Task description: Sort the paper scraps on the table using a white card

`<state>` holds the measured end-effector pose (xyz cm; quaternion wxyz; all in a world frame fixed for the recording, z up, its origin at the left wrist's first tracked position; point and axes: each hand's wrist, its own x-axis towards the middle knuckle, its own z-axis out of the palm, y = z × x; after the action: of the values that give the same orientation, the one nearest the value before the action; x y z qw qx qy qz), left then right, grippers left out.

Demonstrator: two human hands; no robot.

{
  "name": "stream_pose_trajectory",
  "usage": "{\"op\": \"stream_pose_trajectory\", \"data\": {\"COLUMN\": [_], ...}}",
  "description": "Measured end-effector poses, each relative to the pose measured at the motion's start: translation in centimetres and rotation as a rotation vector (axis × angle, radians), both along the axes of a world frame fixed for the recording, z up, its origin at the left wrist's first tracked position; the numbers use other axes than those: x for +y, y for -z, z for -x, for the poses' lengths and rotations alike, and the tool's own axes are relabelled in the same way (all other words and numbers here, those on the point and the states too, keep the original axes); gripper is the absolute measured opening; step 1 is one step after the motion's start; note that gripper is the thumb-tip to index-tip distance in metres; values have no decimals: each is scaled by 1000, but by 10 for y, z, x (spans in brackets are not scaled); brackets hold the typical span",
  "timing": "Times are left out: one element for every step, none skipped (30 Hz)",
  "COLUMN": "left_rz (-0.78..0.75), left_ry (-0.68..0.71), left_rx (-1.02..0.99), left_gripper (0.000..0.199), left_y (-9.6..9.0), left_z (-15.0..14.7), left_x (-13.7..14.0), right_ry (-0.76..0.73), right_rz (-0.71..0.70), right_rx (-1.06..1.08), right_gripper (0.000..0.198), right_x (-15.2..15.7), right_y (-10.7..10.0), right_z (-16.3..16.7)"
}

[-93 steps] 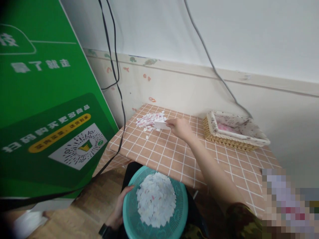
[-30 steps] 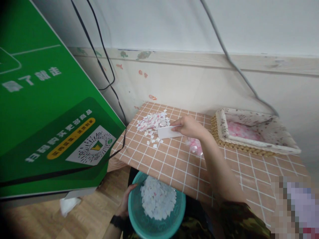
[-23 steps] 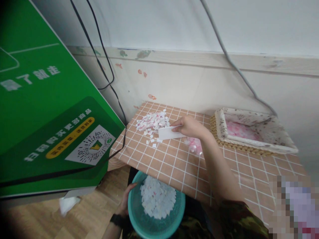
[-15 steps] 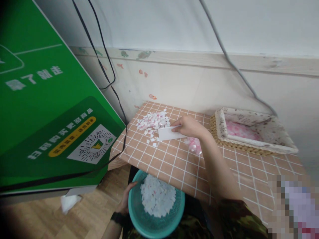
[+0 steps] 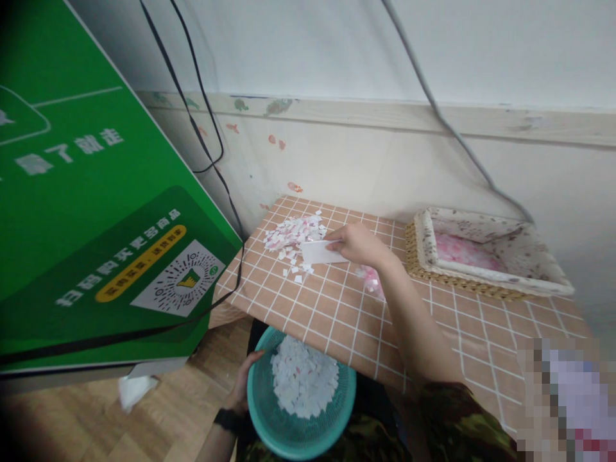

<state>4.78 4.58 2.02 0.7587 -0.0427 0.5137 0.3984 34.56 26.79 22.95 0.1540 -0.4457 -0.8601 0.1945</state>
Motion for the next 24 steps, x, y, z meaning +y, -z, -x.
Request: {"op": "stream_pose_trajectory", "data": {"left_rz": [8,13,16,16,16,14,13,13,14,15,17,20,22,24,28,31,34,38,41,43,46,49,52,55], "left_ry": [-9,-21,-27,-31,-35,-38,-43,-48,-52,-54,-55,-56,-57,-58,-59,-59,-59,-58,-58,-57,-56,-54,-52,-50], "left_rx": [9,16,16,17,16,17,20,23,25,25,25,24,23,22,21,20,19,17,15,12,11,9,7,5], "left_gripper": [21,22,24,26,28,30,31,32,34,35,35,36,36,37,37,37,38,38,38,38,38,38,39,39], "left_y": [-3,-6,-10,-13,-16,-19,-22,-24,-25,-27,-28,-29,-31,-32,-33,-33,-34,-35,-35,-36,-36,-36,-36,-36], "left_z": [-1,-1,-2,-2,-3,-3,-4,-5,-5,-6,-6,-7,-7,-8,-8,-8,-8,-8,-8,-8,-8,-8,-7,-7], "left_x": [1,2,2,3,4,4,5,5,5,6,6,7,7,7,8,8,8,8,8,8,8,8,8,8], "right_ry": [18,35,48,58,68,76,80,85,89,89,86,81,75,69,58,47,35,27,24,29,41,56,69,81], "right_rz": [-24,-42,-50,-51,-49,-47,-44,-41,-37,-27,-11,9,27,39,47,51,49,46,40,30,18,9,2,-6], "right_rx": [-18,-34,-44,-47,-43,-33,-21,-7,7,20,30,39,43,39,28,13,-4,-19,-27,-27,-19,-7,5,13], "right_gripper": [26,26,26,26,26,26,26,26,26,26,26,26,26,26,25,25,25,24,24,24,24,25,25,26], "right_x": [0,0,1,1,0,0,0,0,1,1,2,3,4,5,5,6,6,6,5,5,4,4,4,4], "right_y": [0,-1,-2,-3,-4,-5,-6,-6,-5,-5,-3,-2,-1,0,1,1,1,0,-1,-2,-3,-3,-4,-4], "right_z": [-2,-4,-7,-10,-13,-15,-16,-16,-16,-15,-13,-12,-10,-10,-10,-12,-14,-18,-22,-25,-28,-30,-31,-31]}}
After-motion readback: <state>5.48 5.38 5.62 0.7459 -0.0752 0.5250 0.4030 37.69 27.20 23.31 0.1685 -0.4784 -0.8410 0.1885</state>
